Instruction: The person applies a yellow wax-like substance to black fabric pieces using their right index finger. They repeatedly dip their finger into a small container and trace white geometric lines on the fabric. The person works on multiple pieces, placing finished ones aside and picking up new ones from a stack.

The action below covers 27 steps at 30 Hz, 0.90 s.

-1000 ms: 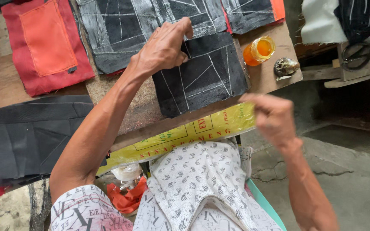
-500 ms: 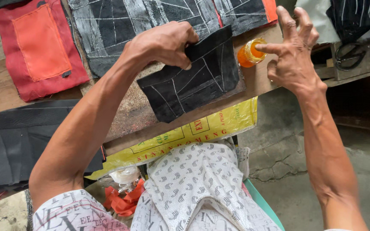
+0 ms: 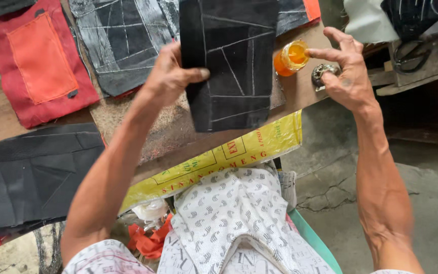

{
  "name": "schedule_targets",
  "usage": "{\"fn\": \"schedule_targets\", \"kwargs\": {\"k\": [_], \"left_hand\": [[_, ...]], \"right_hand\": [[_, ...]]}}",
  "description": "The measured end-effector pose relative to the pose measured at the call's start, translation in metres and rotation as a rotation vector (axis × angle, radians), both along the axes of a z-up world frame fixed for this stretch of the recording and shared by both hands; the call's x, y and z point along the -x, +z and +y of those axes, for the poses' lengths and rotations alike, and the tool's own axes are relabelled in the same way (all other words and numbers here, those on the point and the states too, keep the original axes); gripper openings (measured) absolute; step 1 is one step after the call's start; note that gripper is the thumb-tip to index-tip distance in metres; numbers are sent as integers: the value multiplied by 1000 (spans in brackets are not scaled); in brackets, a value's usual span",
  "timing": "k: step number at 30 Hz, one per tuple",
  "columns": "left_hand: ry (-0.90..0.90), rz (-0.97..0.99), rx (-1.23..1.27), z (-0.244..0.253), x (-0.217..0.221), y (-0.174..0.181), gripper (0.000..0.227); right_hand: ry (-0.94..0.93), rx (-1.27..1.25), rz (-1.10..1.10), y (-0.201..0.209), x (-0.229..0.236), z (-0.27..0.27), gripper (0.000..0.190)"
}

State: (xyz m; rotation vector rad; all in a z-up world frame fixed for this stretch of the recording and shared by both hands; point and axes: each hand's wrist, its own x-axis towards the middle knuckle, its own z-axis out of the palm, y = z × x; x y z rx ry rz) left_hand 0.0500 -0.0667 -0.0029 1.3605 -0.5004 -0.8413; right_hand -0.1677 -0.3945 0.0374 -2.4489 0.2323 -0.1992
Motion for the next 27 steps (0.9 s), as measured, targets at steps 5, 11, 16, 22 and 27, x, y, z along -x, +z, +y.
{"fn": "schedule_targets", "kwargs": {"k": [5, 11, 16, 22, 27], "left_hand": [[174, 101, 181, -12, 34, -41, 37], [282, -183, 118, -15, 48, -48, 37], [315, -259, 147, -13, 54, -51, 39], [290, -206, 198, -10, 49, -49, 37], [305, -219, 184, -11, 50, -48, 38]], "right_hand": [[41, 300, -7, 12, 3, 13, 53], [-95, -41, -397, 45, 25, 55, 49], [-271, -760, -175, -12, 61, 126, 61], [-74, -1134, 31, -65, 77, 154, 100], [-85, -1137, 64, -66, 73, 160, 93]]}}
